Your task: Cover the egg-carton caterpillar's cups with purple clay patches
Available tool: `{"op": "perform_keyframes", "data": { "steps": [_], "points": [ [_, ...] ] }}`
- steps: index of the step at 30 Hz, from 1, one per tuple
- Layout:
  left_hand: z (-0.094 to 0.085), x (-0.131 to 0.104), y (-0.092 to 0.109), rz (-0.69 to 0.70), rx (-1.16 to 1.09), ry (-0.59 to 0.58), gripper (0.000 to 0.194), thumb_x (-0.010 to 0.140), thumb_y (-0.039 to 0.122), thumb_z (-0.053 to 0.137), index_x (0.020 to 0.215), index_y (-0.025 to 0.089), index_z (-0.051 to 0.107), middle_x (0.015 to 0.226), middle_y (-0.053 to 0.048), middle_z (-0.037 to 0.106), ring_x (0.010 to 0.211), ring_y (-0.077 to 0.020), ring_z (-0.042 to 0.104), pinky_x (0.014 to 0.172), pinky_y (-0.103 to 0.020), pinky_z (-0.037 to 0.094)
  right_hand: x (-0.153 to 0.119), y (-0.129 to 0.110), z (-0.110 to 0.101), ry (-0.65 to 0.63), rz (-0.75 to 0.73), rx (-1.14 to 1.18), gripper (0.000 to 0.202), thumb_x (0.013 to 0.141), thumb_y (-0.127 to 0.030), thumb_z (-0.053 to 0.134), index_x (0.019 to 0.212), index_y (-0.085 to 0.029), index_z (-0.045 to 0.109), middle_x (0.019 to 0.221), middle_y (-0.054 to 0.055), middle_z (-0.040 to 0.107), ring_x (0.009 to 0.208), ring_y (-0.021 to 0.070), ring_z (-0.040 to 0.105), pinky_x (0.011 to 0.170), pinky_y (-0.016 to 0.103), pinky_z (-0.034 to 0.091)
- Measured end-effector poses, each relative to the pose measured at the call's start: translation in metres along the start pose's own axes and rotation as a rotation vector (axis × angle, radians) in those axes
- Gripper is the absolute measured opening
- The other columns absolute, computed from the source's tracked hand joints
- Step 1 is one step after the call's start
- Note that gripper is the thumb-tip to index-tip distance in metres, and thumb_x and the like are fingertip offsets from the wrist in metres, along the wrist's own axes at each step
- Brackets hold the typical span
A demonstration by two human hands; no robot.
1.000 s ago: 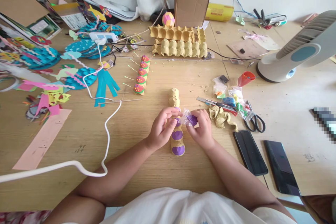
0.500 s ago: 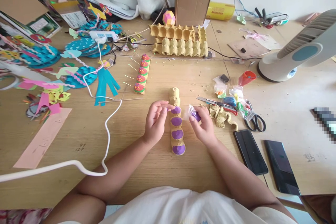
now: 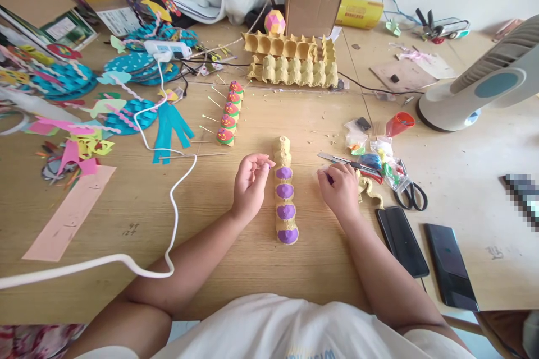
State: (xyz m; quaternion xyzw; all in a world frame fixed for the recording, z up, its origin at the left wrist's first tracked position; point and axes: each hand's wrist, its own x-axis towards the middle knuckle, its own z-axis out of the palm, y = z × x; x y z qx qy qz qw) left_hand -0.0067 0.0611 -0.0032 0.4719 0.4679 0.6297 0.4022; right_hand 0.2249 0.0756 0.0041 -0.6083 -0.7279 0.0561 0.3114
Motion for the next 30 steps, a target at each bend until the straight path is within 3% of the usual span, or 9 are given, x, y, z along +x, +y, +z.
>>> {"op": "perform_keyframes", "data": {
  "steps": [4,8,13,16,19,26,30],
  "points": [
    [0.000,0.000,0.000,-0.016,0.008,-0.023,0.025,0.097,0.042,0.068,0.112,0.023,0.063,0.101,-0.005,0.074,0.097,-0.0171,0.069,0.090,-0.033,0.053,0.002,0.004,0.000,-0.097,0.004,0.029,0.033,0.097,-0.027,0.056,0.064,-0.023,0.053,0.076,0.006,0.065,0.079,0.0232,0.057,0.077,0.039,0.040],
    [0.000,0.000,-0.001,-0.017,-0.009,-0.026,0.023,0.097,0.039,0.068,0.112,0.023,0.063,0.100,-0.004,0.074,0.097,-0.0159,0.068,0.090,-0.032,0.053,0.005,0.004,-0.002,-0.161,0.064,0.263,0.014,0.091,-0.022,0.057,0.080,-0.021,0.065,0.085,0.005,0.072,0.080,0.0223,0.062,0.075,0.037,0.044],
    [0.001,0.000,0.000,-0.011,0.025,-0.025,0.023,0.097,0.039,0.067,0.112,0.022,0.063,0.100,-0.005,0.074,0.097,-0.0172,0.069,0.090,-0.033,0.053,0.006,-0.002,-0.007,-0.153,0.128,0.395,0.031,0.097,-0.036,0.058,0.069,-0.023,0.058,0.071,0.004,0.067,0.073,0.0214,0.060,0.074,0.037,0.045],
    [0.000,0.000,0.001,-0.010,0.047,-0.024,0.023,0.097,0.040,0.067,0.111,0.022,0.063,0.100,-0.005,0.074,0.097,-0.0181,0.069,0.090,-0.034,0.054,0.005,-0.004,-0.007,-0.127,0.130,0.413,0.026,0.096,-0.034,0.059,0.073,-0.023,0.060,0.075,0.004,0.069,0.076,0.0220,0.060,0.074,0.037,0.046],
    [0.000,0.000,0.001,-0.011,0.050,-0.026,0.022,0.097,0.040,0.067,0.111,0.022,0.063,0.101,-0.005,0.074,0.097,-0.0175,0.068,0.088,-0.033,0.053,0.006,-0.003,-0.006,-0.115,0.116,0.383,0.018,0.093,-0.029,0.060,0.076,-0.023,0.062,0.077,0.004,0.068,0.077,0.0223,0.060,0.074,0.037,0.045],
    [0.000,0.000,0.001,-0.018,0.042,-0.034,0.024,0.096,0.041,0.069,0.111,0.023,0.064,0.101,-0.005,0.073,0.098,-0.0179,0.068,0.087,-0.032,0.052,0.007,0.006,-0.005,-0.201,0.046,0.187,0.025,0.091,-0.026,0.061,0.067,-0.023,0.055,0.070,0.003,0.062,0.075,0.0226,0.058,0.072,0.036,0.043],
    [0.001,0.000,0.002,-0.018,0.026,-0.032,0.025,0.095,0.041,0.069,0.111,0.022,0.064,0.101,-0.005,0.073,0.097,-0.0173,0.068,0.086,-0.030,0.051,0.005,0.012,-0.004,-0.189,0.013,0.052,0.008,0.088,-0.028,0.069,0.084,-0.022,0.067,0.081,0.006,0.067,0.085,0.0272,0.061,0.080,0.040,0.044]
  ]
}}
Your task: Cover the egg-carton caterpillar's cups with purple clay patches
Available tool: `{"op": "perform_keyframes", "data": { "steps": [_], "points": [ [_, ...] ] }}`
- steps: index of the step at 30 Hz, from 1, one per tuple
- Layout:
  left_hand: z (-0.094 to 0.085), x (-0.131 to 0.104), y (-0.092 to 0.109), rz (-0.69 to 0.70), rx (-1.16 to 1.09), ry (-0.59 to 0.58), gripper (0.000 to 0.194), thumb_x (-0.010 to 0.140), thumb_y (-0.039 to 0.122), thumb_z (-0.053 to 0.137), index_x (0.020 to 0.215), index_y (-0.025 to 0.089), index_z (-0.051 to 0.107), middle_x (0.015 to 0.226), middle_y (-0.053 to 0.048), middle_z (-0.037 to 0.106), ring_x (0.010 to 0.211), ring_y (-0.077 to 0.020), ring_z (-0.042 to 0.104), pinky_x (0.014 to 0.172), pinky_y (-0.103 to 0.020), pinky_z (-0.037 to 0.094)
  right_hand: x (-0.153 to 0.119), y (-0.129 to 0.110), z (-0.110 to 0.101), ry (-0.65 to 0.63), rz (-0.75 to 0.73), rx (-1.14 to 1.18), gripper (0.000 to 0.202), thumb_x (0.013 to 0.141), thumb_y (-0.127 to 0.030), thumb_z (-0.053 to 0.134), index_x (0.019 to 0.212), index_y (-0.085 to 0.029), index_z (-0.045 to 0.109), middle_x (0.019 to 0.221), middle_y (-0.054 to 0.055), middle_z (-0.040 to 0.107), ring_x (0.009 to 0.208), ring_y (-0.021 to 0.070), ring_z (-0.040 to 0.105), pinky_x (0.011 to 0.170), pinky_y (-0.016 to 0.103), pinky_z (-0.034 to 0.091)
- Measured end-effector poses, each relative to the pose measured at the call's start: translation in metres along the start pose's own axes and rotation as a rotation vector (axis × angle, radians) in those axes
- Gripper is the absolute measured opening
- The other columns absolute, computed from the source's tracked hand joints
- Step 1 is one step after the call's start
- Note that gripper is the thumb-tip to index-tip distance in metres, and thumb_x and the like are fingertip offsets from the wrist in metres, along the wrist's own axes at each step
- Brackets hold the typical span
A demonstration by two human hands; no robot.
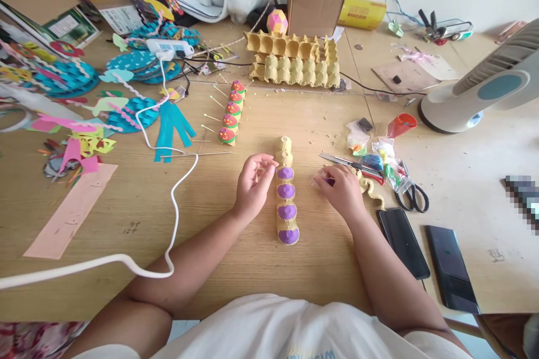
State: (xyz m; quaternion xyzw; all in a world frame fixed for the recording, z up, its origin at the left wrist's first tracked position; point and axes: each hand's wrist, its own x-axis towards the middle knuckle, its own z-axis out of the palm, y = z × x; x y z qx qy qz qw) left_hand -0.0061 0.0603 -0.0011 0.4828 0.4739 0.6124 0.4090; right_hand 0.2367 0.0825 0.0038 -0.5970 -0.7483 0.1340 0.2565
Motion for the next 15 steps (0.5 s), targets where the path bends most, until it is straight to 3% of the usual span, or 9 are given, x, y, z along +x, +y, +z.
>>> {"op": "perform_keyframes", "data": {
  "steps": [5,9,11,13,15],
  "points": [
    [0.000,0.000,0.002,0.011,-0.004,-0.006,0.024,0.096,0.041,0.069,0.109,0.022,0.064,0.101,-0.005,0.072,0.098,-0.0175,0.067,0.085,-0.030,0.050,-0.004,0.000,0.001,0.096,-0.046,-0.124,0.016,0.089,-0.029,0.072,0.103,-0.023,0.070,0.102,0.011,0.070,0.099,0.0333,0.058,0.089,0.047,0.045],
    [0.001,-0.001,0.005,0.029,0.000,-0.038,0.023,0.096,0.042,0.068,0.109,0.022,0.065,0.104,-0.006,0.071,0.100,-0.0185,0.065,0.085,-0.030,0.050,-0.006,-0.013,-0.005,0.201,-0.049,-0.126,0.033,0.093,-0.034,0.068,0.125,-0.024,0.068,0.120,0.014,0.067,0.109,0.0362,0.056,0.096,0.054,0.044],
    [0.000,-0.003,0.006,0.045,0.011,-0.065,0.023,0.097,0.041,0.067,0.111,0.023,0.065,0.107,-0.006,0.070,0.103,-0.0193,0.064,0.085,-0.031,0.049,-0.007,-0.026,-0.010,0.243,-0.079,-0.024,0.026,0.096,-0.034,0.066,0.120,-0.027,0.071,0.116,0.013,0.067,0.109,0.0343,0.058,0.098,0.054,0.044],
    [0.000,-0.005,0.007,0.064,0.037,-0.095,0.024,0.097,0.040,0.068,0.114,0.025,0.065,0.112,-0.007,0.070,0.107,-0.0208,0.063,0.086,-0.032,0.049,-0.008,-0.042,-0.013,0.181,-0.122,0.214,0.017,0.097,-0.034,0.066,0.109,-0.028,0.076,0.106,0.010,0.068,0.104,0.0305,0.062,0.096,0.051,0.048],
    [-0.001,-0.006,0.008,0.089,0.068,-0.121,0.027,0.096,0.039,0.069,0.118,0.026,0.065,0.117,-0.008,0.069,0.112,-0.0222,0.062,0.086,-0.034,0.049,-0.009,-0.060,-0.013,-0.018,-0.083,0.537,0.021,0.095,-0.041,0.070,0.109,-0.028,0.077,0.103,0.009,0.069,0.100,0.0275,0.066,0.090,0.046,0.053]
  ]
}}
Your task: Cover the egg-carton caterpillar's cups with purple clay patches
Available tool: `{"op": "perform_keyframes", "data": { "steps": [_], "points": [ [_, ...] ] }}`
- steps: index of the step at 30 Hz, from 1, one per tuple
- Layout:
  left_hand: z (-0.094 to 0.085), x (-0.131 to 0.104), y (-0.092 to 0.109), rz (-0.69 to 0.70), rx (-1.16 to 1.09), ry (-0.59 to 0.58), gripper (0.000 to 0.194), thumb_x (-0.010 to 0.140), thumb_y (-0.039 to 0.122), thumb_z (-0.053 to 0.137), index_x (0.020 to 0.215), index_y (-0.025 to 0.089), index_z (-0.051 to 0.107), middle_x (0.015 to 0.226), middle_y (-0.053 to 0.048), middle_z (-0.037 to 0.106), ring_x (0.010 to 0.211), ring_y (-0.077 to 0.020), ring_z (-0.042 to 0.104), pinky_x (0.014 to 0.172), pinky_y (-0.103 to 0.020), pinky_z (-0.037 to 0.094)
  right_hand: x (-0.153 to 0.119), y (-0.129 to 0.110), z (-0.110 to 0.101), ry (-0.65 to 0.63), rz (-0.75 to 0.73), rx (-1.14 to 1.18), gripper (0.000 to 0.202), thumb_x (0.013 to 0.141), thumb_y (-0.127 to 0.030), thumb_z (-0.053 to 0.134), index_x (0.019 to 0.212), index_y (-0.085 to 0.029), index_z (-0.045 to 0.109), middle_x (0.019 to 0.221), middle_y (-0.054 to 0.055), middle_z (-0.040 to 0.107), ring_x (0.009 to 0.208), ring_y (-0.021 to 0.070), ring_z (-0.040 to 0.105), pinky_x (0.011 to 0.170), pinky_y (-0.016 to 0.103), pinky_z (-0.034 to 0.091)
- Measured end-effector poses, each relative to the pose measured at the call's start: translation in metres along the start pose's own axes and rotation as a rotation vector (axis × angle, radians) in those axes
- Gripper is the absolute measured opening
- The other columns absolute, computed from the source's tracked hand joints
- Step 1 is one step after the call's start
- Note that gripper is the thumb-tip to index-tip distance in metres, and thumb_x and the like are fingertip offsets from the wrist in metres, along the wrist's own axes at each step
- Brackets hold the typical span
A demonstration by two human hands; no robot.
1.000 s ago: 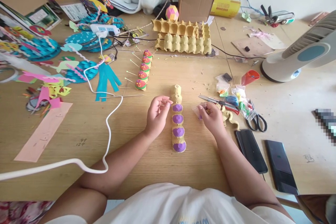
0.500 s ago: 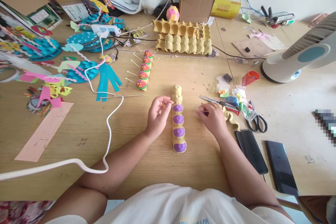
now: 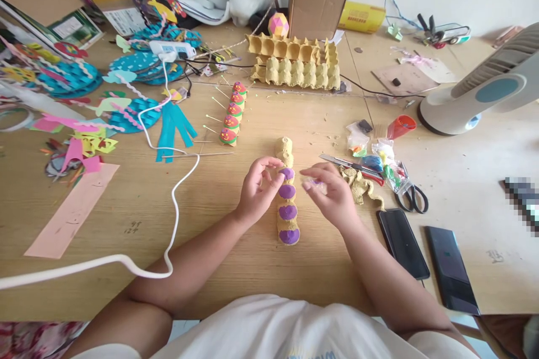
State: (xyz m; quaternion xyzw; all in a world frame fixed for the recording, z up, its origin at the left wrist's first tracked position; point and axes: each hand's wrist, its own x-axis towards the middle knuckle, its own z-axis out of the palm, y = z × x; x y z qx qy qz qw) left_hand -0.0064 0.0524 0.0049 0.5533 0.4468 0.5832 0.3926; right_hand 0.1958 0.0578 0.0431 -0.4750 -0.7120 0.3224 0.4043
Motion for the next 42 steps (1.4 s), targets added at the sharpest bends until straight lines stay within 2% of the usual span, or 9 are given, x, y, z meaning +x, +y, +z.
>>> {"op": "perform_keyframes", "data": {
  "steps": [2,5,13,17,21,25,30,36,42],
  "points": [
    [-0.001,-0.001,0.000,0.024,0.027,-0.017,0.031,0.094,0.040,0.071,0.122,0.027,0.065,0.122,-0.008,0.068,0.113,-0.0229,0.061,0.087,-0.035,0.048,0.001,-0.012,0.012,-0.111,0.119,0.321,0.028,0.090,-0.047,0.076,0.110,-0.028,0.078,0.102,0.007,0.071,0.094,0.0243,0.067,0.084,0.042,0.055],
    [-0.002,-0.002,-0.001,0.033,0.054,-0.006,0.036,0.092,0.044,0.073,0.123,0.028,0.065,0.125,-0.008,0.066,0.110,-0.0221,0.061,0.089,-0.035,0.047,0.005,-0.019,0.030,-0.133,0.295,0.661,0.029,0.080,-0.049,0.085,0.098,-0.027,0.079,0.095,0.004,0.073,0.081,0.0193,0.064,0.077,0.037,0.055],
    [-0.004,-0.001,-0.002,-0.015,-0.056,-0.036,0.044,0.096,0.059,0.062,0.127,0.028,0.064,0.131,-0.009,0.065,0.111,-0.0224,0.061,0.092,-0.036,0.048,0.016,-0.017,0.051,-0.149,0.562,1.098,0.038,0.070,-0.051,0.091,0.078,-0.023,0.068,0.070,-0.003,0.059,0.064,0.0130,0.050,0.061,0.028,0.044],
    [-0.005,-0.001,-0.003,0.080,0.032,-0.055,0.036,0.099,0.047,0.063,0.130,0.028,0.062,0.132,-0.009,0.063,0.114,-0.0227,0.059,0.094,-0.035,0.047,0.019,-0.015,0.052,-0.165,0.607,1.208,0.042,0.073,-0.052,0.089,0.074,-0.022,0.060,0.068,-0.003,0.052,0.061,0.0119,0.044,0.056,0.026,0.041],
    [-0.007,0.000,-0.004,0.078,0.133,0.021,0.030,0.098,0.040,0.065,0.125,0.026,0.063,0.127,-0.008,0.065,0.109,-0.0212,0.060,0.092,-0.034,0.047,0.019,-0.009,0.051,-0.158,0.619,1.236,0.047,0.073,-0.054,0.089,0.071,-0.021,0.056,0.063,-0.005,0.051,0.057,0.0098,0.042,0.053,0.023,0.039],
    [-0.009,0.004,-0.006,0.029,0.140,0.095,0.028,0.099,0.040,0.064,0.123,0.025,0.064,0.126,-0.007,0.067,0.094,-0.0174,0.060,0.089,-0.033,0.048,0.023,-0.001,0.039,-0.104,0.617,1.201,0.040,0.072,-0.043,0.093,0.075,-0.021,0.060,0.064,-0.004,0.063,0.054,0.0070,0.048,0.052,0.019,0.041],
    [-0.009,0.004,-0.008,0.055,0.169,0.081,0.027,0.100,0.039,0.063,0.122,0.024,0.064,0.124,-0.008,0.067,0.101,-0.0193,0.061,0.087,-0.033,0.048,0.033,0.002,0.018,-0.065,0.586,1.197,0.033,0.067,-0.033,0.097,0.086,-0.023,0.071,0.075,-0.004,0.075,0.061,0.0070,0.060,0.059,0.017,0.050],
    [-0.007,0.005,0.001,0.258,0.320,-0.048,0.027,0.095,0.033,0.070,0.120,0.024,0.064,0.116,-0.009,0.068,0.102,-0.0210,0.060,0.084,-0.034,0.049,0.030,0.004,0.019,-0.129,0.524,0.965,0.036,0.073,-0.048,0.091,0.084,-0.021,0.072,0.075,0.001,0.077,0.063,0.0115,0.067,0.057,0.021,0.050],
    [-0.005,0.007,0.013,0.466,0.437,-0.127,0.029,0.091,0.034,0.077,0.116,0.025,0.066,0.107,-0.006,0.073,0.104,-0.0226,0.064,0.094,-0.040,0.050,0.022,-0.004,0.031,-0.062,0.432,0.720,0.047,0.078,-0.061,0.083,0.067,-0.019,0.065,0.057,-0.002,0.064,0.049,0.0087,0.052,0.051,0.023,0.041]
  ]
}}
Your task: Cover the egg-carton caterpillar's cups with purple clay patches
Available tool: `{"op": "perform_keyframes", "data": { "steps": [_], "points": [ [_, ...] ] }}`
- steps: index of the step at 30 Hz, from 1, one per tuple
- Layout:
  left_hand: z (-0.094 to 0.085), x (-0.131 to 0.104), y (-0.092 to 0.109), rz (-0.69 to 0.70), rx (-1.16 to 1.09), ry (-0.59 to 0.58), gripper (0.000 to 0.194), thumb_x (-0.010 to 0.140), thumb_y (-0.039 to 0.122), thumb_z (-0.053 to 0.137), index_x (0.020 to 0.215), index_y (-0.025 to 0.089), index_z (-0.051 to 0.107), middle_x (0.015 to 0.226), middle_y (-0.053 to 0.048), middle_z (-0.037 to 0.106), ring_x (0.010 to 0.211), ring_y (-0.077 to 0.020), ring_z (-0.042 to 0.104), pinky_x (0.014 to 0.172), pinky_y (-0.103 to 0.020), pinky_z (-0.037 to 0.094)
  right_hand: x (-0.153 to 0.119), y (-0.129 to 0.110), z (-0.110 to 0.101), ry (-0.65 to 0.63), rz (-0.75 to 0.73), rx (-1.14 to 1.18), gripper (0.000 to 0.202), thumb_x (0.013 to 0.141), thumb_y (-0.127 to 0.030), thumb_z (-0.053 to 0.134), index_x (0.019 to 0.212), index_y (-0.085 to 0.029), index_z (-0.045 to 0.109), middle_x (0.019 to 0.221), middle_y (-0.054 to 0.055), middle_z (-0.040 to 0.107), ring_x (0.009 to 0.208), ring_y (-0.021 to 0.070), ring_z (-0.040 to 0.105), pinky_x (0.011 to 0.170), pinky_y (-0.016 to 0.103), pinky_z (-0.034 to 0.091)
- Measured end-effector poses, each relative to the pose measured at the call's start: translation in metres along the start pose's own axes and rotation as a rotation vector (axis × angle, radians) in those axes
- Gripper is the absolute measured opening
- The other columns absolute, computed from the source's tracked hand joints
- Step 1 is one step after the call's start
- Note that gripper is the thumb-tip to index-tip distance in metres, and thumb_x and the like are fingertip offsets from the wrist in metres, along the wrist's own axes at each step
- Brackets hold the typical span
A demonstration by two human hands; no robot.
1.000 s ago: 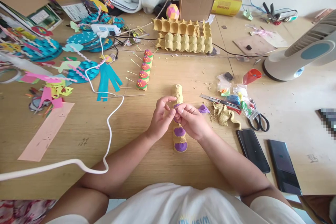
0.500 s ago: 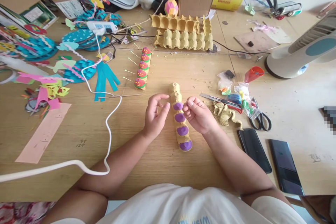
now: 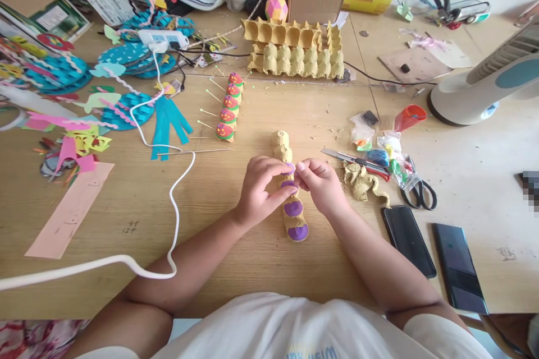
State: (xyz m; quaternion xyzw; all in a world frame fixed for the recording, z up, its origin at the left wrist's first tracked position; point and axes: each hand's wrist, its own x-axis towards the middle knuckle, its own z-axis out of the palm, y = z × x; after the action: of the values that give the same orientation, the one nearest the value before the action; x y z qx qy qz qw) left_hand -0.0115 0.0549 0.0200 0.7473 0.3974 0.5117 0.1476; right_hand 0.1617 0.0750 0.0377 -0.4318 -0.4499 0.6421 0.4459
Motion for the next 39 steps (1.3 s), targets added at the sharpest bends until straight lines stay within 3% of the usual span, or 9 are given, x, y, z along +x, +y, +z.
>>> {"op": "perform_keyframes", "data": {
  "steps": [4,8,13,17,20,24,29,34,39],
  "points": [
    [0.000,0.001,0.001,0.023,0.074,0.031,0.018,0.091,0.033,0.077,0.105,0.025,0.071,0.100,-0.004,0.075,0.098,-0.0213,0.066,0.093,-0.041,0.050,-0.005,0.001,0.007,0.051,-0.033,-0.081,0.050,0.078,-0.063,0.082,0.063,-0.020,0.062,0.056,-0.002,0.062,0.051,0.0105,0.051,0.053,0.026,0.043],
    [0.000,-0.001,-0.002,0.031,0.090,0.056,0.006,0.092,0.023,0.074,0.098,0.026,0.073,0.094,-0.002,0.076,0.094,-0.0195,0.066,0.090,-0.039,0.052,-0.006,0.001,0.007,0.002,-0.035,-0.122,0.050,0.081,-0.065,0.078,0.065,-0.019,0.064,0.059,0.000,0.065,0.056,0.0122,0.055,0.056,0.026,0.045],
    [-0.001,-0.002,-0.003,0.044,0.071,0.074,0.010,0.091,0.018,0.073,0.097,0.027,0.072,0.093,-0.001,0.075,0.093,-0.0191,0.066,0.090,-0.040,0.052,-0.004,-0.003,0.002,-0.071,-0.002,-0.094,0.055,0.084,-0.072,0.070,0.068,-0.020,0.066,0.062,0.000,0.065,0.055,0.0113,0.052,0.056,0.026,0.045],
    [-0.003,-0.002,-0.002,0.039,0.069,0.070,0.012,0.092,0.019,0.073,0.101,0.027,0.072,0.095,-0.002,0.075,0.094,-0.0193,0.066,0.091,-0.040,0.052,-0.003,-0.008,-0.003,-0.170,0.055,-0.056,0.045,0.079,-0.062,0.081,0.077,-0.020,0.068,0.069,0.001,0.069,0.061,0.0121,0.057,0.058,0.025,0.044],
    [-0.002,-0.002,-0.006,-0.053,0.099,0.050,0.018,0.095,0.026,0.071,0.113,0.026,0.070,0.103,-0.004,0.076,0.099,-0.0207,0.066,0.092,-0.039,0.052,0.002,-0.008,-0.010,-0.103,0.041,-0.104,0.044,0.081,-0.062,0.079,0.080,-0.020,0.066,0.068,0.000,0.068,0.058,0.0113,0.052,0.057,0.026,0.042],
    [0.002,-0.005,-0.018,-0.283,0.259,0.017,0.020,0.102,0.034,0.057,0.115,0.021,0.065,0.096,-0.007,0.072,0.094,-0.0225,0.064,0.089,-0.038,0.050,0.011,-0.001,-0.022,0.038,-0.030,-0.413,0.040,0.092,-0.057,0.066,0.077,-0.020,0.064,0.068,0.000,0.065,0.056,0.0118,0.046,0.055,0.027,0.035],
    [0.008,-0.011,-0.026,-0.306,0.338,-0.124,0.029,0.103,0.038,0.052,0.125,0.019,0.059,0.091,-0.007,0.071,0.090,-0.0251,0.064,0.082,-0.037,0.047,0.014,0.005,-0.026,0.090,-0.160,-0.918,0.028,0.096,-0.037,0.063,0.072,-0.022,0.060,0.062,-0.001,0.057,0.059,0.0146,0.044,0.060,0.030,0.030],
    [0.011,-0.014,-0.026,-0.439,0.176,-0.143,0.028,0.100,0.033,0.057,0.126,0.021,0.059,0.094,-0.006,0.072,0.089,-0.0235,0.065,0.081,-0.035,0.047,0.014,0.010,-0.024,-0.006,-0.107,-0.882,0.028,0.096,-0.042,0.063,0.076,-0.022,0.063,0.060,-0.002,0.057,0.058,0.0149,0.046,0.059,0.029,0.030],
    [0.014,-0.011,-0.030,-0.701,-0.347,-0.042,0.026,0.097,0.035,0.063,0.119,0.022,0.059,0.103,-0.005,0.071,0.092,-0.0169,0.066,0.086,-0.030,0.049,0.018,0.012,-0.025,0.008,-0.017,-0.512,0.042,0.091,-0.061,0.064,0.075,-0.022,0.061,0.062,-0.003,0.058,0.054,0.0121,0.041,0.053,0.027,0.030]
  ]
}}
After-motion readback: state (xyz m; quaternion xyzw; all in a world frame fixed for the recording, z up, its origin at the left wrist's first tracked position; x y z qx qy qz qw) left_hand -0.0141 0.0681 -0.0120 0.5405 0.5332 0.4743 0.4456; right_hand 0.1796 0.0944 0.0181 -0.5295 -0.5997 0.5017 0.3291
